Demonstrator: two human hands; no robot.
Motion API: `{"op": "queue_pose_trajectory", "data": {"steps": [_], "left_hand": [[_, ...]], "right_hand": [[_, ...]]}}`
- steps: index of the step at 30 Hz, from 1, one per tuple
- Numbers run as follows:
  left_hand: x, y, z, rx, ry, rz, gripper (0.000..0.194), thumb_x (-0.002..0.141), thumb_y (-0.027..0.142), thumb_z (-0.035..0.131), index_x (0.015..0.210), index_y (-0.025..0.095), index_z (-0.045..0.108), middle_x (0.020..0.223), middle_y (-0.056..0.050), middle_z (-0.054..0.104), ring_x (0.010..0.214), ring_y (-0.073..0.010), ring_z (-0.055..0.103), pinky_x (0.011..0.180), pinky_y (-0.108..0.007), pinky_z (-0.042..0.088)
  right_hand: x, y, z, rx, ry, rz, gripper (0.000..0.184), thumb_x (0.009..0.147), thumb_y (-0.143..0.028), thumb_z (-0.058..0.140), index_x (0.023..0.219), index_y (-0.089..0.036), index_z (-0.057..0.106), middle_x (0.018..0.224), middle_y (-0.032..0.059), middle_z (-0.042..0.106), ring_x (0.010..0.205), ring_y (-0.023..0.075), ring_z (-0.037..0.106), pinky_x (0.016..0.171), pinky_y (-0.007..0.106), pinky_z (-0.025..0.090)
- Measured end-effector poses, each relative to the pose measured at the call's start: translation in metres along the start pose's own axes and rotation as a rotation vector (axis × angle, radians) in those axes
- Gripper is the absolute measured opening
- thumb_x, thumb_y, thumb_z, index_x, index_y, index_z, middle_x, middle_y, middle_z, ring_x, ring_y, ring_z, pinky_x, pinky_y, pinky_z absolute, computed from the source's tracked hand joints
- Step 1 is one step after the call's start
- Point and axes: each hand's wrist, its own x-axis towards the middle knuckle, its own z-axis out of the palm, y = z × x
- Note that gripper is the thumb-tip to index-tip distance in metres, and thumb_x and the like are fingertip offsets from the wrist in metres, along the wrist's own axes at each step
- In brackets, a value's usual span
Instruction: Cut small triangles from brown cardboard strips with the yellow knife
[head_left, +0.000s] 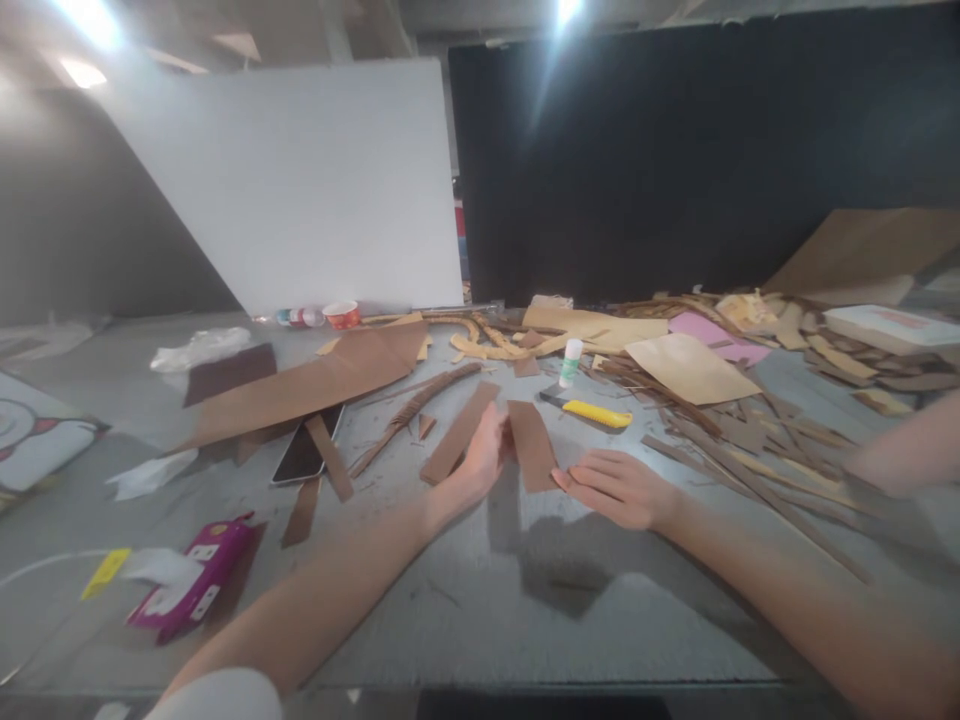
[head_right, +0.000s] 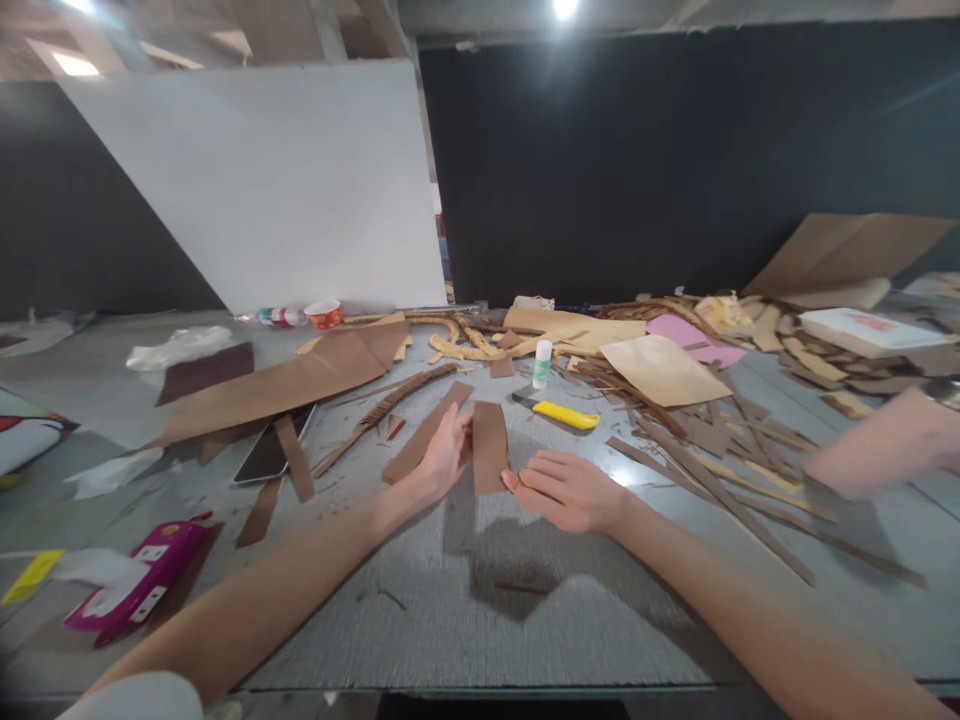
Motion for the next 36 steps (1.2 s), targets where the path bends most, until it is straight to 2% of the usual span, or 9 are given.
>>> {"op": "queue_pose_trajectory", "data": {"steps": [3, 5, 7, 9, 14, 18, 23, 33, 36], "left_hand": [[-0.002, 0.003, 0.002, -0.193, -0.201, -0.111, 0.048, 0.089, 0.062, 0.074, 0.102, 0.016, 0.072, 0.101, -0.016, 0.079, 0.104, -0.0332, 0.075, 0.092, -0.044, 0.059], [-0.003, 0.003, 0.002, -0.205, -0.22, -0.084, 0.044, 0.081, 0.05, 0.088, 0.102, 0.014, 0.073, 0.101, -0.016, 0.08, 0.099, -0.0308, 0.076, 0.091, -0.041, 0.06], [-0.003, 0.001, 0.002, -0.196, -0.207, -0.013, 0.045, 0.078, 0.047, 0.092, 0.103, 0.014, 0.074, 0.101, -0.015, 0.08, 0.096, -0.0285, 0.077, 0.09, -0.039, 0.06], [-0.003, -0.003, 0.002, -0.188, -0.192, 0.043, 0.048, 0.079, 0.05, 0.091, 0.104, 0.014, 0.074, 0.1, -0.014, 0.081, 0.091, -0.027, 0.078, 0.088, -0.039, 0.061], [-0.003, -0.009, 0.003, -0.074, -0.226, 0.08, 0.052, 0.078, 0.054, 0.091, 0.106, 0.014, 0.074, 0.096, -0.012, 0.082, 0.086, -0.0262, 0.079, 0.085, -0.039, 0.061], [-0.003, -0.012, 0.002, 0.006, -0.22, 0.104, 0.052, 0.08, 0.058, 0.088, 0.104, 0.013, 0.075, 0.096, -0.013, 0.082, 0.085, -0.0265, 0.078, 0.081, -0.036, 0.06], [0.001, -0.015, -0.001, 0.005, -0.192, 0.102, 0.056, 0.077, 0.057, 0.091, 0.106, 0.012, 0.075, 0.095, -0.013, 0.082, 0.085, -0.0256, 0.078, 0.081, -0.035, 0.058], [-0.001, -0.012, -0.001, 0.006, -0.179, 0.047, 0.058, 0.069, 0.057, 0.096, 0.101, 0.012, 0.076, 0.098, -0.013, 0.081, 0.083, -0.0235, 0.075, 0.076, -0.031, 0.056], [-0.003, -0.011, -0.002, 0.051, -0.198, 0.057, 0.056, 0.07, 0.059, 0.094, 0.097, 0.013, 0.075, 0.093, -0.012, 0.08, 0.083, -0.0238, 0.074, 0.076, -0.032, 0.055]], "right_hand": [[-0.003, 0.003, 0.009, 0.04, -0.053, -0.026, 0.026, 0.102, -0.002, 0.057, 0.122, -0.013, 0.069, 0.087, 0.0055, 0.072, 0.078, 0.0179, 0.065, 0.072, 0.034, 0.054], [-0.005, 0.002, 0.015, 0.061, -0.083, -0.025, 0.022, 0.101, -0.004, 0.059, 0.118, -0.014, 0.07, 0.085, 0.0049, 0.073, 0.077, 0.0182, 0.065, 0.073, 0.034, 0.053], [-0.006, 0.0, 0.019, 0.123, -0.087, 0.033, 0.013, 0.104, -0.015, 0.062, 0.113, -0.016, 0.071, 0.086, 0.0055, 0.074, 0.078, 0.0189, 0.065, 0.074, 0.034, 0.053], [-0.006, -0.003, 0.023, 0.223, -0.068, 0.224, 0.015, 0.106, -0.029, 0.061, 0.109, -0.018, 0.071, 0.084, 0.005, 0.073, 0.076, 0.0191, 0.065, 0.073, 0.034, 0.052], [0.0, -0.005, 0.032, 0.494, -0.112, 0.982, 0.034, 0.108, -0.045, 0.054, 0.089, -0.021, 0.069, 0.075, 0.0011, 0.071, 0.065, 0.0161, 0.061, 0.061, 0.029, 0.044], [0.005, -0.007, 0.04, 0.667, -0.209, 1.224, 0.051, 0.102, -0.057, 0.058, 0.066, -0.021, 0.062, 0.061, -0.0005, 0.064, 0.056, 0.0147, 0.053, 0.056, 0.029, 0.036], [0.01, -0.014, 0.045, 0.805, -0.245, 1.331, 0.046, 0.095, -0.056, 0.067, 0.065, -0.021, 0.065, 0.06, 0.0006, 0.068, 0.056, 0.015, 0.057, 0.057, 0.028, 0.038], [0.009, -0.015, 0.046, 0.838, -0.262, 1.219, 0.048, 0.1, -0.054, 0.06, 0.065, -0.022, 0.064, 0.065, 0.003, 0.073, 0.059, 0.0169, 0.062, 0.059, 0.029, 0.042], [0.007, -0.008, 0.044, 0.807, -0.174, 1.246, 0.054, 0.1, -0.061, 0.058, 0.064, -0.022, 0.059, 0.06, 0.0007, 0.066, 0.056, 0.0155, 0.056, 0.057, 0.029, 0.039]]}}
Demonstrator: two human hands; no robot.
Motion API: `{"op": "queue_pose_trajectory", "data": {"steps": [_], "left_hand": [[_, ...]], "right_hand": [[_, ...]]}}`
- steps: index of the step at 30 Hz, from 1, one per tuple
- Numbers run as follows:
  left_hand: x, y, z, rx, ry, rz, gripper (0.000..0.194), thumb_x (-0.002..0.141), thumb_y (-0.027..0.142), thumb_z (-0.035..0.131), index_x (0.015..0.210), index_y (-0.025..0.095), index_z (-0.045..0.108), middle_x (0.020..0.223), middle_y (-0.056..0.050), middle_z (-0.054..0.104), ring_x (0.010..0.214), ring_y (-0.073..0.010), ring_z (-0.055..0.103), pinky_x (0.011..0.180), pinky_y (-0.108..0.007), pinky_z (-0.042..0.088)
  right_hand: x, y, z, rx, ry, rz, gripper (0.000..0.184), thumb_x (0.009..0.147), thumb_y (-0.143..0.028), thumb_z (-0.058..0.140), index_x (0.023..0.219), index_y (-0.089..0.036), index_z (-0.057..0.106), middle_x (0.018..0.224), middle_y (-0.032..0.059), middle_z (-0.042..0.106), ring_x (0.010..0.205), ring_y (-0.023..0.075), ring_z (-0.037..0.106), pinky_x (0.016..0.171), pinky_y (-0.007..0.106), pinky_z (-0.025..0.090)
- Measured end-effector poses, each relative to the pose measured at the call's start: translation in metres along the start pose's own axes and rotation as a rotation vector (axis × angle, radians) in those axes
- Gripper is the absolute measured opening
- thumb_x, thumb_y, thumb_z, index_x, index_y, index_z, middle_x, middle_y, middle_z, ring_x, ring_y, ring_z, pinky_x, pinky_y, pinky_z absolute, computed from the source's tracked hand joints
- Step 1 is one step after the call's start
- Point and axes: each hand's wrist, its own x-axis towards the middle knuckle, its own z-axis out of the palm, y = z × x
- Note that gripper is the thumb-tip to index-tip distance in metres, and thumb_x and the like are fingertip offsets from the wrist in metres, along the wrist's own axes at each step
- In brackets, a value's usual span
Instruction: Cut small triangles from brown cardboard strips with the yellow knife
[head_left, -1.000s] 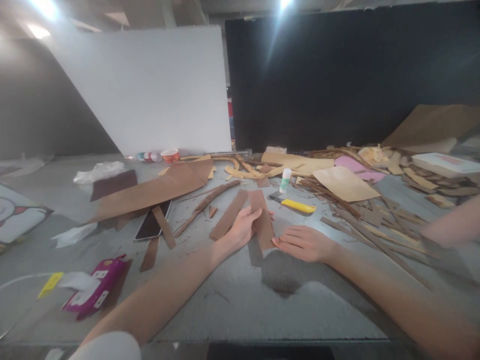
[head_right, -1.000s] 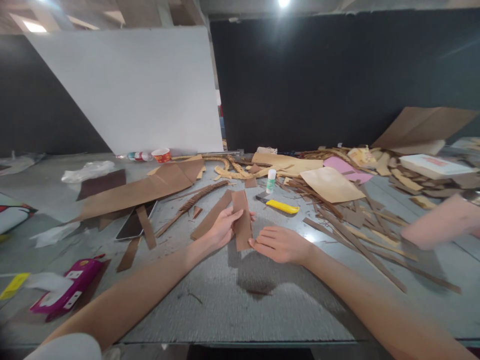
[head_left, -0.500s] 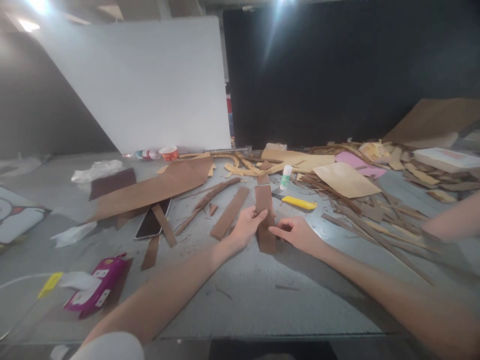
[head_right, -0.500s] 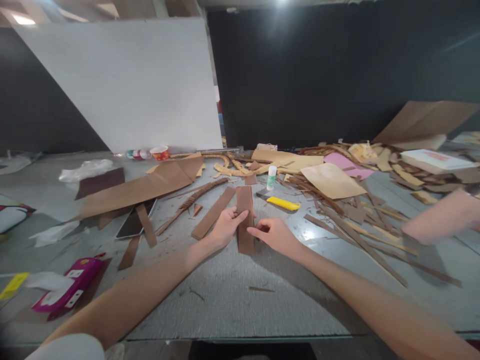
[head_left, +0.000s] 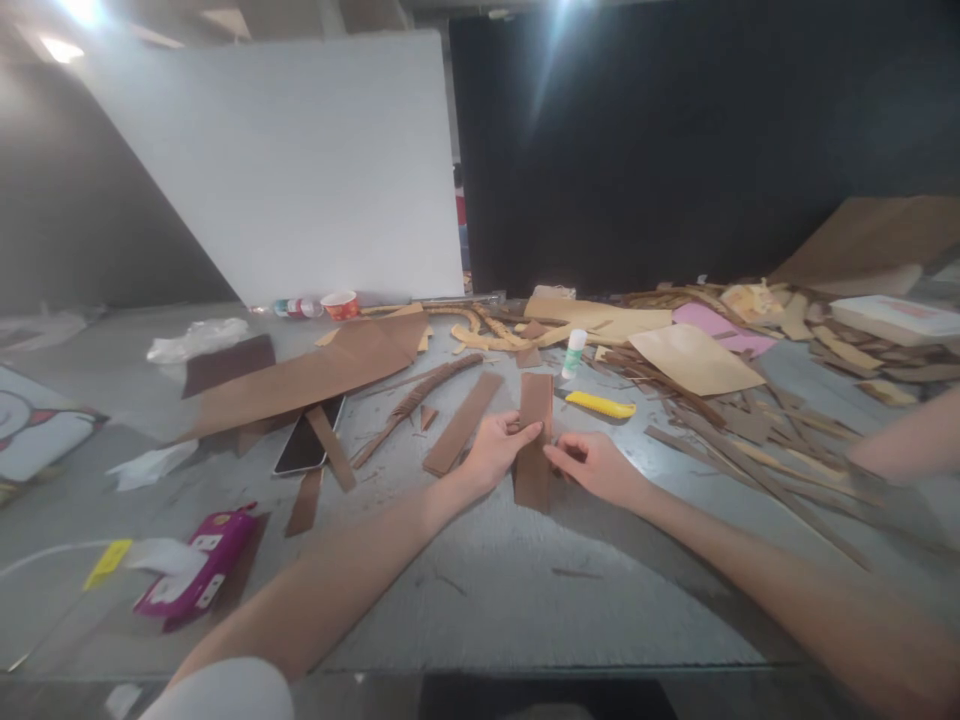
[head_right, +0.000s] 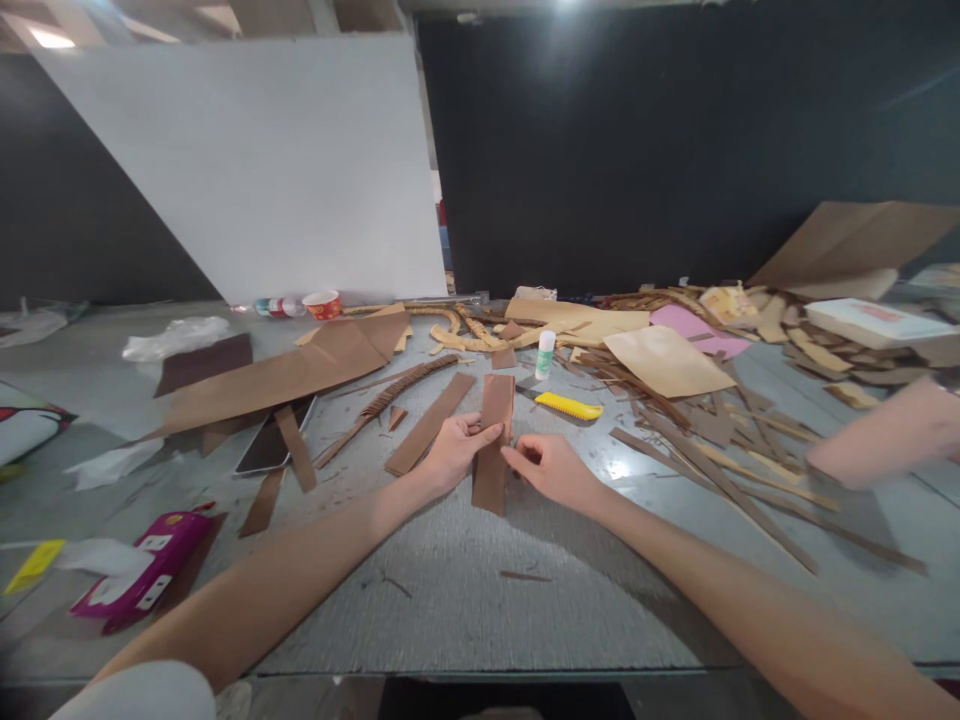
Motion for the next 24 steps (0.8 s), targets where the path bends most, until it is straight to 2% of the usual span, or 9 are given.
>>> {"op": "queue_pose_trajectory", "data": {"steps": [5, 8, 13, 24], "left_hand": [[-0.005, 0.002, 0.001, 0.24, -0.145, -0.01, 0.046, 0.073, 0.056, 0.092, 0.083, 0.016, 0.072, 0.073, -0.005, 0.071, 0.074, -0.0229, 0.069, 0.067, -0.031, 0.052], [-0.007, 0.005, 0.001, 0.337, -0.204, 0.001, 0.039, 0.078, 0.052, 0.088, 0.079, 0.017, 0.073, 0.069, -0.004, 0.069, 0.071, -0.0223, 0.066, 0.063, -0.03, 0.048], [-0.007, 0.008, 0.001, 0.362, -0.201, -0.005, 0.036, 0.078, 0.05, 0.087, 0.079, 0.017, 0.074, 0.07, -0.003, 0.07, 0.07, -0.0216, 0.066, 0.061, -0.029, 0.047], [-0.005, 0.008, -0.001, 0.19, -0.226, -0.125, 0.043, 0.076, 0.05, 0.092, 0.097, 0.015, 0.078, 0.09, -0.01, 0.08, 0.083, -0.0259, 0.074, 0.072, -0.033, 0.055]], "right_hand": [[0.011, 0.008, -0.013, 0.16, 0.282, 0.043, 0.06, 0.093, -0.074, 0.062, 0.065, -0.021, 0.058, 0.061, 0.0016, 0.063, 0.057, 0.016, 0.053, 0.057, 0.029, 0.039], [0.014, 0.01, -0.016, 0.155, 0.373, 0.054, 0.06, 0.09, -0.074, 0.066, 0.063, -0.021, 0.06, 0.059, 0.0025, 0.063, 0.056, 0.0164, 0.053, 0.057, 0.03, 0.04], [0.014, 0.01, -0.016, 0.13, 0.372, 0.031, 0.061, 0.091, -0.075, 0.061, 0.063, -0.021, 0.062, 0.058, 0.0028, 0.063, 0.055, 0.0168, 0.053, 0.056, 0.031, 0.039], [0.013, 0.012, -0.017, 0.145, 0.369, -0.003, 0.06, 0.093, -0.074, 0.06, 0.063, -0.021, 0.059, 0.06, 0.0021, 0.061, 0.06, 0.0176, 0.053, 0.059, 0.031, 0.039]]}}
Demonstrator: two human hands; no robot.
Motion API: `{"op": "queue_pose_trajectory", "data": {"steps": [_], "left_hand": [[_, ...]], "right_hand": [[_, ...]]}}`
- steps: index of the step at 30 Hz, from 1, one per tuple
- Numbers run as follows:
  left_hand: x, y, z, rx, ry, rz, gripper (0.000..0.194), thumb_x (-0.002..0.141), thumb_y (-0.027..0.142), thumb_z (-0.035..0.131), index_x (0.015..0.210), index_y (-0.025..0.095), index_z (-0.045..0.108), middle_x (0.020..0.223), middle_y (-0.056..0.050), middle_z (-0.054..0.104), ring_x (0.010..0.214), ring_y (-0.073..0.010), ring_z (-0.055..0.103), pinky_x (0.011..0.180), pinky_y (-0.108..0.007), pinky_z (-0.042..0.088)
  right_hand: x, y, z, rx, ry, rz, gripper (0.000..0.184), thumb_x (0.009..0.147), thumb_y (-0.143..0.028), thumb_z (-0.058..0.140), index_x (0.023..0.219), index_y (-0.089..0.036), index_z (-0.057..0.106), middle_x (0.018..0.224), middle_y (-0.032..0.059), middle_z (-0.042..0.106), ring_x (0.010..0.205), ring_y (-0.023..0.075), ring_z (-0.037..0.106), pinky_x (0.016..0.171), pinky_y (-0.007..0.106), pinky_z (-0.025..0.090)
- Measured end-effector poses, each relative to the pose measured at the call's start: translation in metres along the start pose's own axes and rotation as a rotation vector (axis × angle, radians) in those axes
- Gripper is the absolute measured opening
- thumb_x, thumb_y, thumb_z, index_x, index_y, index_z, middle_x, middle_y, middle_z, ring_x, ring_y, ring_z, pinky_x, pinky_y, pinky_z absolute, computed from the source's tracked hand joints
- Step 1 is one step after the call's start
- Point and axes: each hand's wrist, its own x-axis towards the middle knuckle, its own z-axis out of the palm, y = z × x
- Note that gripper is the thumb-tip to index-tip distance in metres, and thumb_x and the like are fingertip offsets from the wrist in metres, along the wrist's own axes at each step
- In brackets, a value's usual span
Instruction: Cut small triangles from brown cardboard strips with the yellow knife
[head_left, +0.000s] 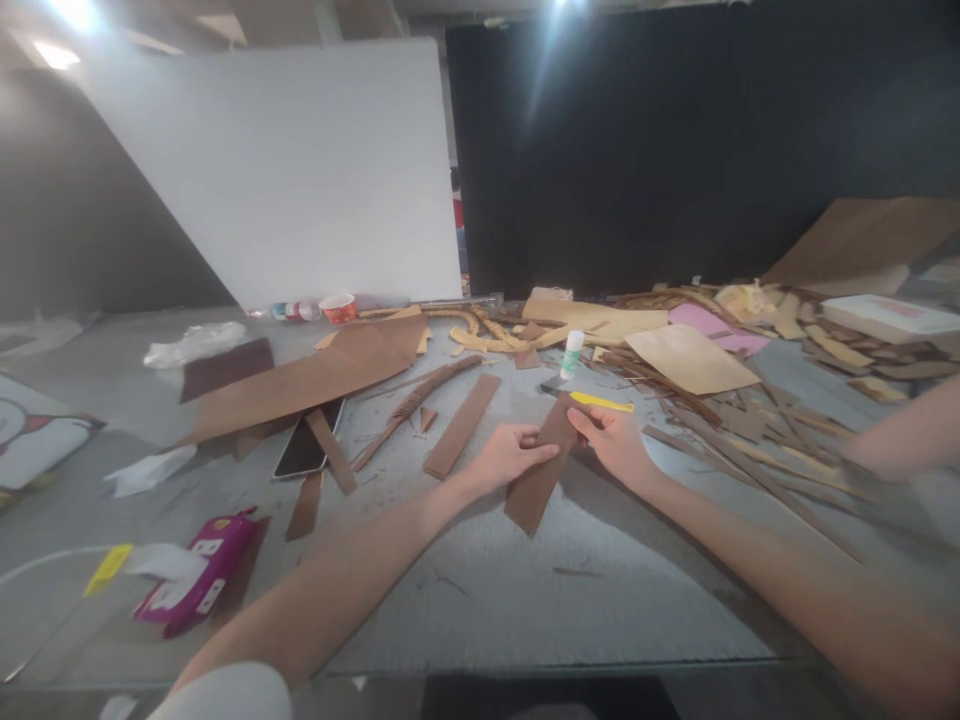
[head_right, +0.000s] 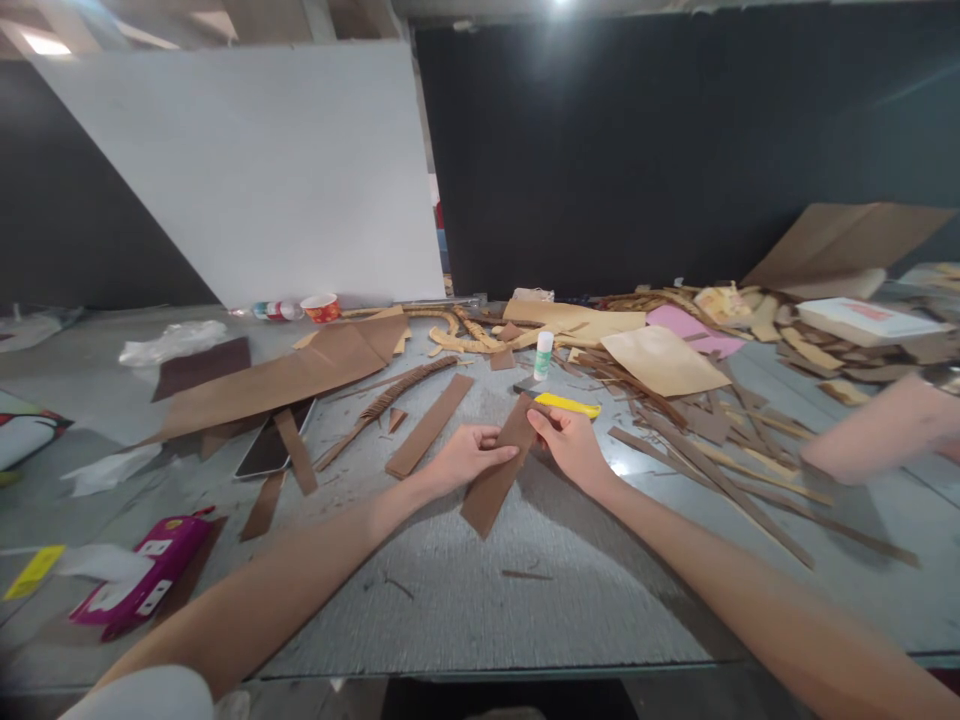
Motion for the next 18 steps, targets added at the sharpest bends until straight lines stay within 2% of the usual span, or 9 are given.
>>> {"op": "queue_pose_trajectory", "data": {"steps": [5, 8, 10, 14, 18], "left_hand": [[-0.008, 0.014, 0.007, -0.305, -0.201, -0.156, 0.053, 0.086, 0.055, 0.085, 0.117, 0.015, 0.072, 0.107, -0.019, 0.079, 0.089, -0.0284, 0.078, 0.078, -0.039, 0.06], [-0.015, 0.02, 0.014, -0.401, -0.269, -0.197, 0.052, 0.085, 0.045, 0.088, 0.124, 0.016, 0.067, 0.118, -0.02, 0.076, 0.091, -0.0276, 0.079, 0.082, -0.04, 0.061], [-0.018, 0.022, 0.017, -0.398, -0.304, -0.212, 0.047, 0.087, 0.042, 0.088, 0.12, 0.016, 0.068, 0.114, -0.018, 0.077, 0.085, -0.0239, 0.078, 0.079, -0.037, 0.061], [-0.018, 0.021, 0.015, -0.341, -0.348, -0.239, 0.039, 0.089, 0.043, 0.084, 0.115, 0.017, 0.071, 0.086, -0.006, 0.072, 0.063, -0.0138, 0.065, 0.059, -0.026, 0.051], [-0.017, 0.027, 0.004, -0.252, -0.399, -0.235, 0.041, 0.087, 0.046, 0.086, 0.113, 0.017, 0.074, 0.08, -0.003, 0.065, 0.06, -0.0119, 0.06, 0.057, -0.025, 0.046]], "right_hand": [[0.001, 0.003, -0.001, -0.003, 0.034, 0.03, 0.059, 0.092, -0.073, 0.061, 0.066, -0.02, 0.062, 0.061, 0.0015, 0.06, 0.061, 0.0176, 0.052, 0.059, 0.031, 0.038], [0.001, 0.003, -0.002, -0.005, 0.057, 0.048, 0.058, 0.093, -0.072, 0.061, 0.068, -0.02, 0.063, 0.062, 0.0016, 0.06, 0.061, 0.0175, 0.052, 0.059, 0.031, 0.038], [0.001, 0.002, -0.003, -0.006, 0.083, 0.052, 0.057, 0.093, -0.071, 0.062, 0.067, -0.02, 0.062, 0.062, 0.0018, 0.06, 0.062, 0.0176, 0.052, 0.06, 0.031, 0.038], [0.005, -0.001, -0.008, 0.069, 0.101, 0.027, 0.05, 0.089, -0.068, 0.069, 0.074, -0.02, 0.066, 0.064, 0.0003, 0.059, 0.063, 0.0173, 0.053, 0.062, 0.03, 0.041], [0.013, -0.001, -0.018, 0.142, 0.074, 0.012, 0.046, 0.082, -0.065, 0.077, 0.084, -0.02, 0.072, 0.069, -0.0003, 0.061, 0.065, 0.0165, 0.054, 0.062, 0.03, 0.044]]}}
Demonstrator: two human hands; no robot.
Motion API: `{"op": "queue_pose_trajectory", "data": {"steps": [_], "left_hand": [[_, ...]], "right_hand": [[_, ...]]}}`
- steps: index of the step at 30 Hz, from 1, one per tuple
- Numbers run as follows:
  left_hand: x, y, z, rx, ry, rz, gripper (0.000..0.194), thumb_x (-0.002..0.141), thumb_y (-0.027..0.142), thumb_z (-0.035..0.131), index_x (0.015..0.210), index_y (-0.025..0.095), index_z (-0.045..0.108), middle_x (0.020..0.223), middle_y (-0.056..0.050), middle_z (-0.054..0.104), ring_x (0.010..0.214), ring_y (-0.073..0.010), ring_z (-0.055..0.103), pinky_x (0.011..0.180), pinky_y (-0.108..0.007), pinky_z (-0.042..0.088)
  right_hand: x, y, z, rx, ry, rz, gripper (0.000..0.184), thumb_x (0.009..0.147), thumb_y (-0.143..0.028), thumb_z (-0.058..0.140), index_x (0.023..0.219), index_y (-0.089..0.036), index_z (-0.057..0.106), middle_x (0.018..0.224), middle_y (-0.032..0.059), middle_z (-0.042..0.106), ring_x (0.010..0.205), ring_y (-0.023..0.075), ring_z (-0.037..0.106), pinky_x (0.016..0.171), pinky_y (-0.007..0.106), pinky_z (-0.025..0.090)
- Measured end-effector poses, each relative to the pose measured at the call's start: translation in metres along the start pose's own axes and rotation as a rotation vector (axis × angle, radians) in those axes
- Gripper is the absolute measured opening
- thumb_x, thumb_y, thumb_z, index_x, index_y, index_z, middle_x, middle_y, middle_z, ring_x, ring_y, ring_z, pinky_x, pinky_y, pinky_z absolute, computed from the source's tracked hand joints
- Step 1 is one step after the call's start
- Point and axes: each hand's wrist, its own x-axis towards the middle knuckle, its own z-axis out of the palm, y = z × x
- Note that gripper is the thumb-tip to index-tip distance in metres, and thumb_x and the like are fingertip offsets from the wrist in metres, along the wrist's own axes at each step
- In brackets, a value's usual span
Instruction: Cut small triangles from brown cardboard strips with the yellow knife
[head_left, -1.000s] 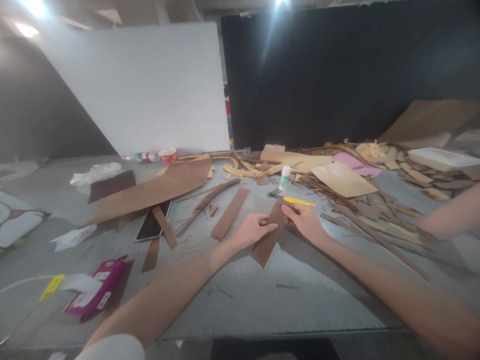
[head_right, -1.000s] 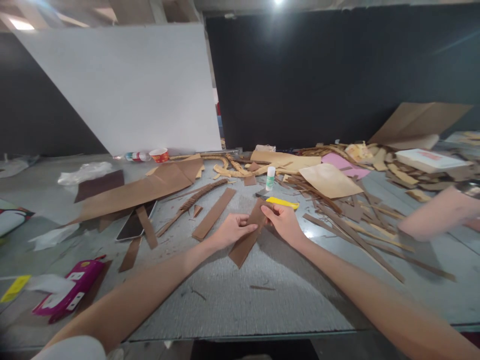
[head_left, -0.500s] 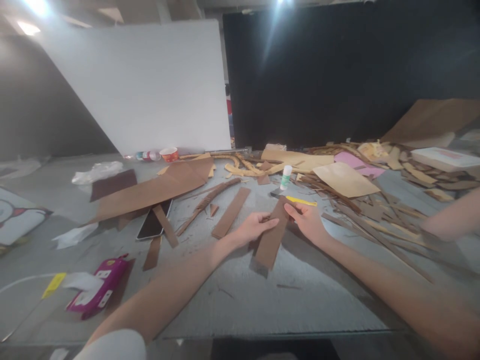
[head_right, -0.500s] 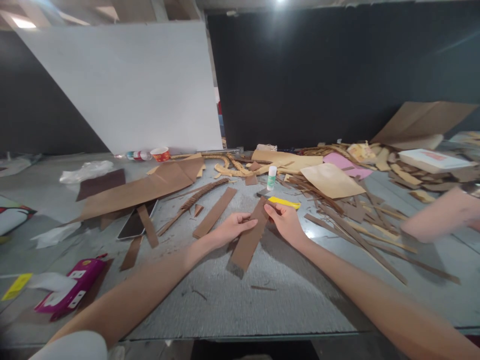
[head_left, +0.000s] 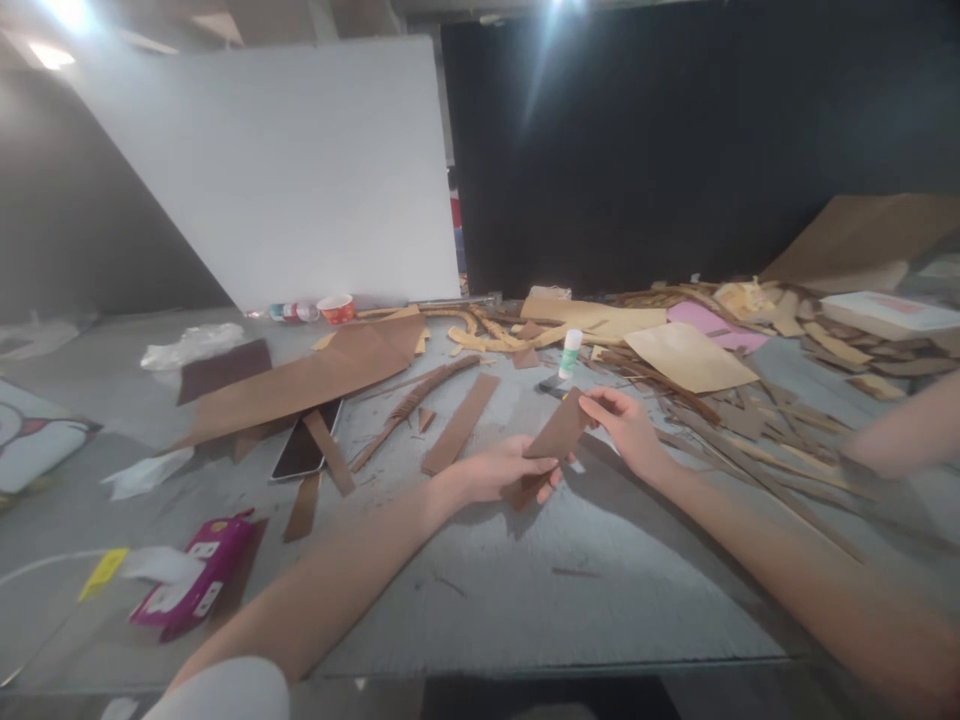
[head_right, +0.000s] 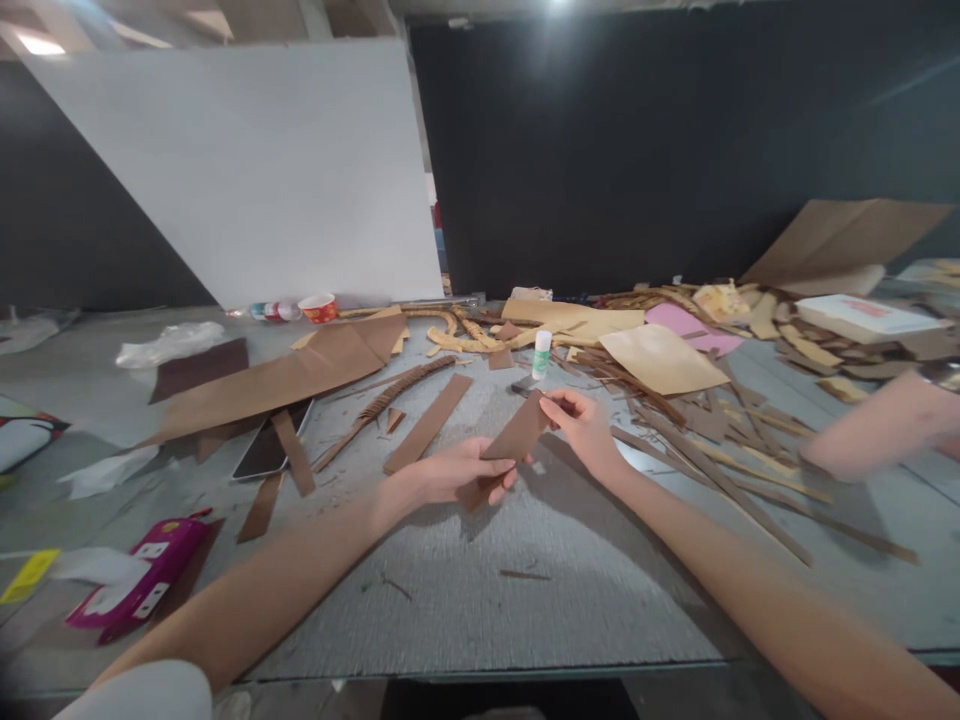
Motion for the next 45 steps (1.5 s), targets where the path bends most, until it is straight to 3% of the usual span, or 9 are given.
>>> {"op": "queue_pose_trajectory", "data": {"steps": [8, 10, 13, 15, 19, 24, 30, 39, 45], "left_hand": [[-0.018, 0.037, -0.017, 0.393, 0.0, -0.102, 0.032, 0.085, 0.047, 0.085, 0.099, 0.02, 0.074, 0.086, -0.009, 0.074, 0.072, -0.0228, 0.071, 0.069, -0.035, 0.054], [-0.019, 0.037, -0.015, 0.592, 0.156, 0.028, 0.026, 0.085, 0.041, 0.084, 0.098, 0.021, 0.075, 0.087, -0.01, 0.075, 0.082, -0.0278, 0.073, 0.077, -0.037, 0.055], [-0.016, 0.024, -0.007, 0.876, 0.558, 0.377, 0.018, 0.085, 0.029, 0.082, 0.1, 0.023, 0.074, 0.093, -0.011, 0.074, 0.101, -0.0349, 0.071, 0.096, -0.042, 0.053], [-0.01, 0.012, 0.0, 0.985, 0.645, 0.547, 0.021, 0.086, 0.022, 0.077, 0.107, 0.023, 0.073, 0.111, -0.014, 0.073, 0.121, -0.0386, 0.066, 0.112, -0.048, 0.045], [0.002, -0.012, 0.005, 1.326, 0.533, 0.468, 0.029, 0.097, 0.01, 0.054, 0.119, 0.021, 0.068, 0.133, -0.013, 0.068, 0.137, -0.0333, 0.057, 0.121, -0.052, 0.04], [0.01, -0.029, -0.009, 1.627, 0.432, 0.358, 0.052, 0.09, -0.004, 0.04, 0.134, 0.015, 0.061, 0.142, -0.014, 0.065, 0.137, -0.0255, 0.059, 0.118, -0.044, 0.049], [0.015, -0.035, -0.022, 1.702, 0.425, 0.466, 0.044, 0.099, 0.005, 0.043, 0.137, 0.014, 0.063, 0.142, -0.014, 0.068, 0.139, -0.0266, 0.06, 0.12, -0.045, 0.05], [0.015, -0.035, -0.025, 1.691, 0.394, 0.484, 0.044, 0.098, 0.004, 0.046, 0.137, 0.014, 0.064, 0.142, -0.013, 0.068, 0.139, -0.025, 0.061, 0.121, -0.044, 0.049], [0.014, -0.034, -0.025, 1.675, 0.405, 0.499, 0.046, 0.098, 0.004, 0.045, 0.139, 0.014, 0.064, 0.143, -0.013, 0.067, 0.14, -0.0256, 0.06, 0.121, -0.044, 0.049]], "right_hand": [[0.006, 0.002, -0.011, -0.07, -0.134, 0.028, 0.043, 0.084, -0.061, 0.078, 0.082, -0.018, 0.078, 0.077, 0.0039, 0.072, 0.068, 0.0172, 0.058, 0.065, 0.031, 0.046], [0.004, 0.002, -0.008, -0.116, -0.089, 0.018, 0.039, 0.082, -0.057, 0.079, 0.078, -0.018, 0.079, 0.077, 0.0052, 0.075, 0.07, 0.0196, 0.062, 0.069, 0.033, 0.048], [0.0, 0.005, 0.0, -0.178, -0.029, 0.018, 0.033, 0.081, -0.052, 0.078, 0.076, -0.02, 0.082, 0.08, 0.0072, 0.079, 0.073, 0.0231, 0.067, 0.072, 0.035, 0.051], [-0.003, 0.008, 0.006, -0.212, -0.027, 0.02, 0.031, 0.082, -0.05, 0.077, 0.075, -0.021, 0.083, 0.082, 0.0077, 0.081, 0.075, 0.0244, 0.07, 0.071, 0.035, 0.053], [-0.007, 0.016, 0.013, -0.258, -0.022, -0.03, 0.028, 0.085, -0.047, 0.073, 0.076, -0.022, 0.083, 0.083, 0.006, 0.082, 0.076, 0.0248, 0.073, 0.072, 0.035, 0.055], [-0.005, 0.027, 0.012, -0.347, -0.04, -0.112, 0.025, 0.089, -0.041, 0.069, 0.08, -0.023, 0.083, 0.086, 0.005, 0.082, 0.078, 0.0237, 0.074, 0.073, 0.035, 0.055], [0.001, 0.035, 0.001, -0.49, -0.107, -0.246, 0.017, 0.092, -0.032, 0.068, 0.09, -0.022, 0.082, 0.092, 0.0061, 0.081, 0.081, 0.0221, 0.073, 0.073, 0.034, 0.054], [0.002, 0.029, -0.015, -0.88, -0.539, -0.82, 0.03, 0.11, -0.02, 0.049, 0.102, -0.018, 0.077, 0.088, 0.0073, 0.069, 0.085, 0.0225, 0.065, 0.081, 0.037, 0.052], [0.002, 0.022, -0.014, -0.96, -0.586, -0.867, 0.027, 0.11, -0.018, 0.05, 0.096, -0.016, 0.074, 0.087, 0.0067, 0.065, 0.084, 0.0228, 0.062, 0.079, 0.037, 0.05]]}}
